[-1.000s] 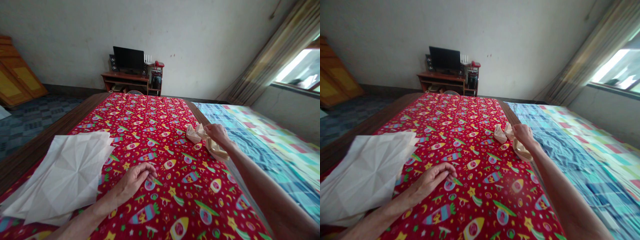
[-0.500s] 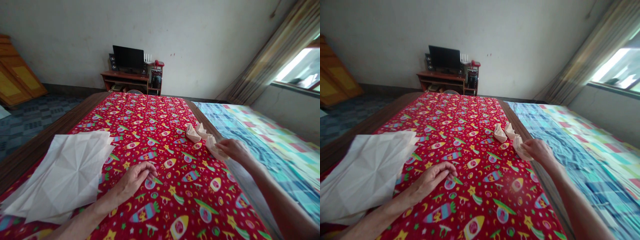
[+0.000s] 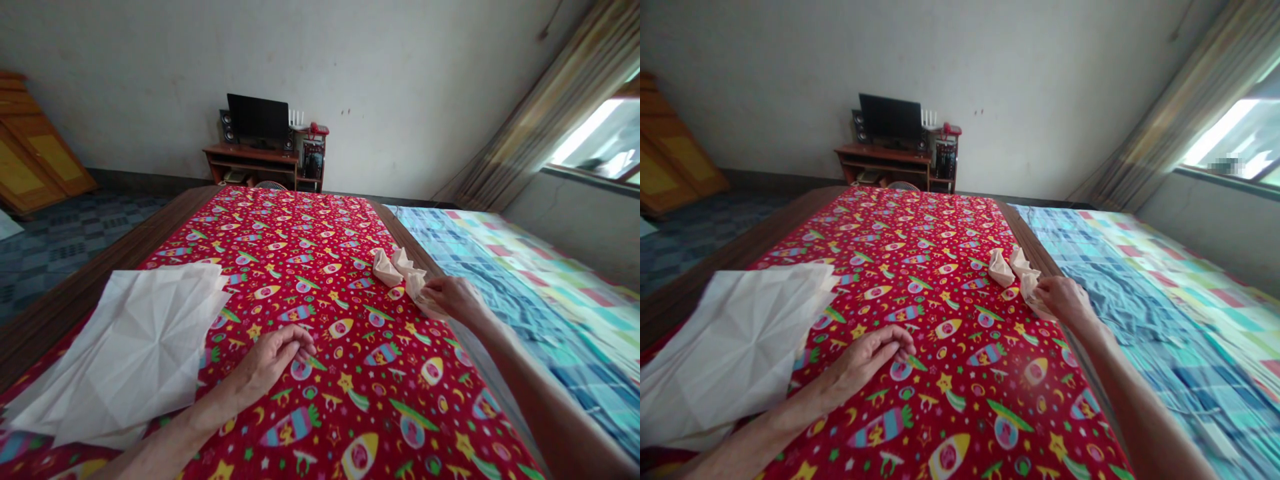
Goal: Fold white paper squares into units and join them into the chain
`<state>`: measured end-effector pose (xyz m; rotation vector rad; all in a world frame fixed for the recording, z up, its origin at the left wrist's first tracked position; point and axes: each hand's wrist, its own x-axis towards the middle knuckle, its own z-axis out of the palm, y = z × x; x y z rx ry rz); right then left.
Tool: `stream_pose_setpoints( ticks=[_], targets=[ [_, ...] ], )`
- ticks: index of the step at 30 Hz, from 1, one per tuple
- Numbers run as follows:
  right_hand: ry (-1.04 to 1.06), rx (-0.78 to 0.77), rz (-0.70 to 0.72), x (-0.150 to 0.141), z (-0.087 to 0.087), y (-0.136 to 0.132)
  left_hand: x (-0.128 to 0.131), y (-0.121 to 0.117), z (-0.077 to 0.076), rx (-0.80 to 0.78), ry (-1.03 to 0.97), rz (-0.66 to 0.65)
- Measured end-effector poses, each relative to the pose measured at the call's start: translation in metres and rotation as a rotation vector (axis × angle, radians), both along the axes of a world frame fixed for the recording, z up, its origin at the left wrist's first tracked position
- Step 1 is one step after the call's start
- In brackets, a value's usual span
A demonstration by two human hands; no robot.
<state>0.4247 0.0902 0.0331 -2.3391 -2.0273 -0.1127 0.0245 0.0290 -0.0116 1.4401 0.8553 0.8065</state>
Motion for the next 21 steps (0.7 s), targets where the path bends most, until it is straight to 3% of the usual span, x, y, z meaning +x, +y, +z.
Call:
stream_pose_setpoints(
  ticks=[5,13,21],
  targets=[
    [0.012,0.007,0.017,0.002,0.002,-0.002,0.0,-0.001,0.001,-0.004,0.002,0.004],
    [0.026,0.066,-0.081,-0.001,0.016,-0.006,0.0,-0.002,0.007,-0.007,0.009,0.003],
    [0.022,0.131,-0.092,-0.005,0.019,0.024,0.0,0.0,-0.002,0.02,-0.003,-0.009]
  ],
)
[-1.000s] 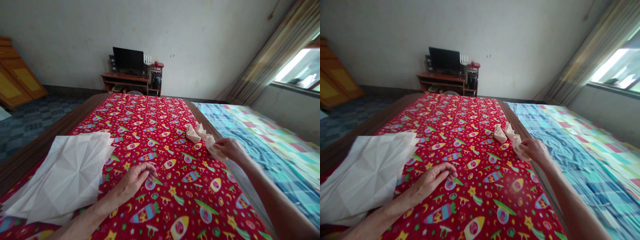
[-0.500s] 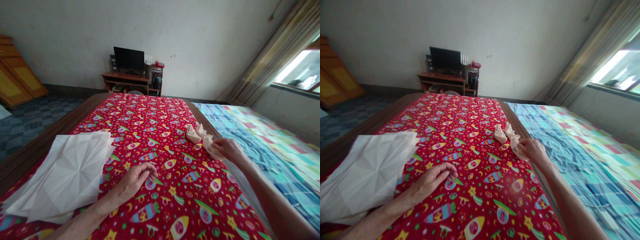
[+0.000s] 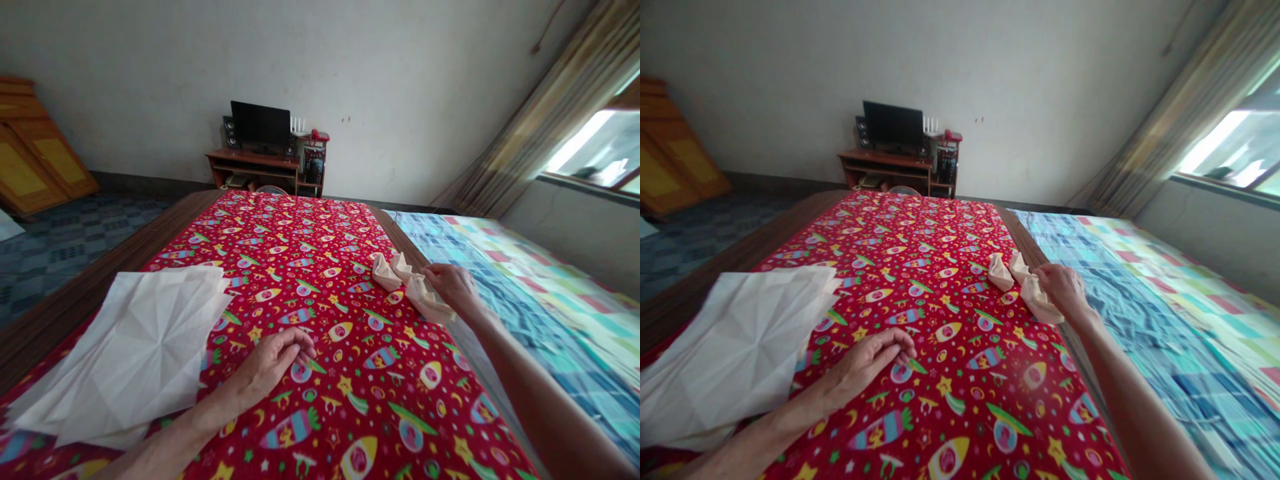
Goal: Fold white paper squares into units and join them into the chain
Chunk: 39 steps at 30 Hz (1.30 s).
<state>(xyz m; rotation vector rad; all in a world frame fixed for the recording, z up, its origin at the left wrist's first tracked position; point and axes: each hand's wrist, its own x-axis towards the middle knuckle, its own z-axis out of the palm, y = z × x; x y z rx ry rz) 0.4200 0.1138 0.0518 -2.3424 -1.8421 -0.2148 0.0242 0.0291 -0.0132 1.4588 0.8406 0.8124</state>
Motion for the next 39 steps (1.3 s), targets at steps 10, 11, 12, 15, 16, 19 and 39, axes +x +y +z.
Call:
stream_pose_setpoints(
  ticks=[10,11,12,15,16,19,39],
  targets=[
    [-0.007,-0.116,0.116,-0.002,-0.009,0.031,0.0,-0.001,0.0,0.019,0.015,-0.001],
    [-0.008,-0.117,0.124,-0.002,-0.009,0.031,0.0,0.0,0.0,0.027,0.019,-0.004],
    [-0.009,-0.116,0.131,-0.003,-0.009,0.031,0.0,0.0,-0.001,0.034,0.021,-0.009],
    [-0.013,-0.104,0.153,-0.004,-0.011,0.031,0.0,0.001,-0.003,0.046,0.019,-0.016],
    [-0.016,-0.1,0.157,-0.005,-0.012,0.032,0.0,0.001,-0.003,0.046,0.018,-0.015],
    [-0.023,-0.09,0.169,-0.005,-0.016,0.033,0.0,0.001,-0.004,0.052,0.026,-0.015],
    [0.086,0.335,0.277,-0.034,0.004,-0.032,-0.048,-0.016,0.05,0.492,0.379,0.073]
  ],
)
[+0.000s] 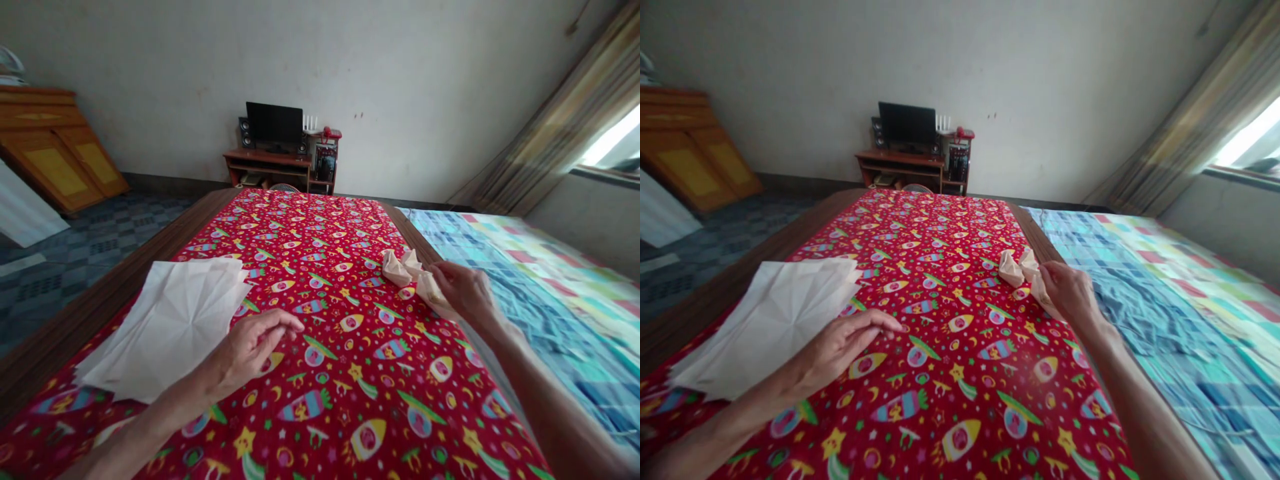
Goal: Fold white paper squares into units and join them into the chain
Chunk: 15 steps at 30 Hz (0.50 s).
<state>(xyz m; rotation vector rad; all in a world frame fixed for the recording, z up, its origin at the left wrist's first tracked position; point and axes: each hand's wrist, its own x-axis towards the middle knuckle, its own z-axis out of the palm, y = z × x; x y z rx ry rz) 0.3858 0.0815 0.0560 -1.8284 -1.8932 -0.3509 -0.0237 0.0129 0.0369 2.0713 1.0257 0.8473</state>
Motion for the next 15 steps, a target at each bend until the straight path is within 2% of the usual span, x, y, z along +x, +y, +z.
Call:
stream_pose_setpoints(
  ticks=[2,4,6,8,11,13,15],
  targets=[
    [0.024,0.004,0.156,-0.019,-0.008,-0.027,-0.031,-0.008,0.01,0.182,0.107,0.089],
    [-0.019,-0.002,0.294,-0.04,-0.022,-0.054,-0.068,-0.017,0.006,0.322,0.236,0.145],
    [-0.072,0.0,0.404,-0.06,-0.039,-0.077,-0.104,-0.025,-0.009,0.397,0.388,0.208],
    [-0.091,-0.043,0.439,-0.076,-0.054,-0.092,-0.132,-0.033,-0.03,0.446,0.537,0.234],
    [-0.043,-0.118,0.451,-0.089,-0.069,-0.101,-0.15,-0.043,-0.055,0.453,0.654,0.277],
    [-0.016,-0.144,0.44,-0.092,-0.072,-0.101,-0.149,-0.046,-0.062,0.464,0.637,0.3],
    [0.002,-0.154,0.429,-0.092,-0.073,-0.1,-0.144,-0.046,-0.063,0.451,0.582,0.327]
  ],
)
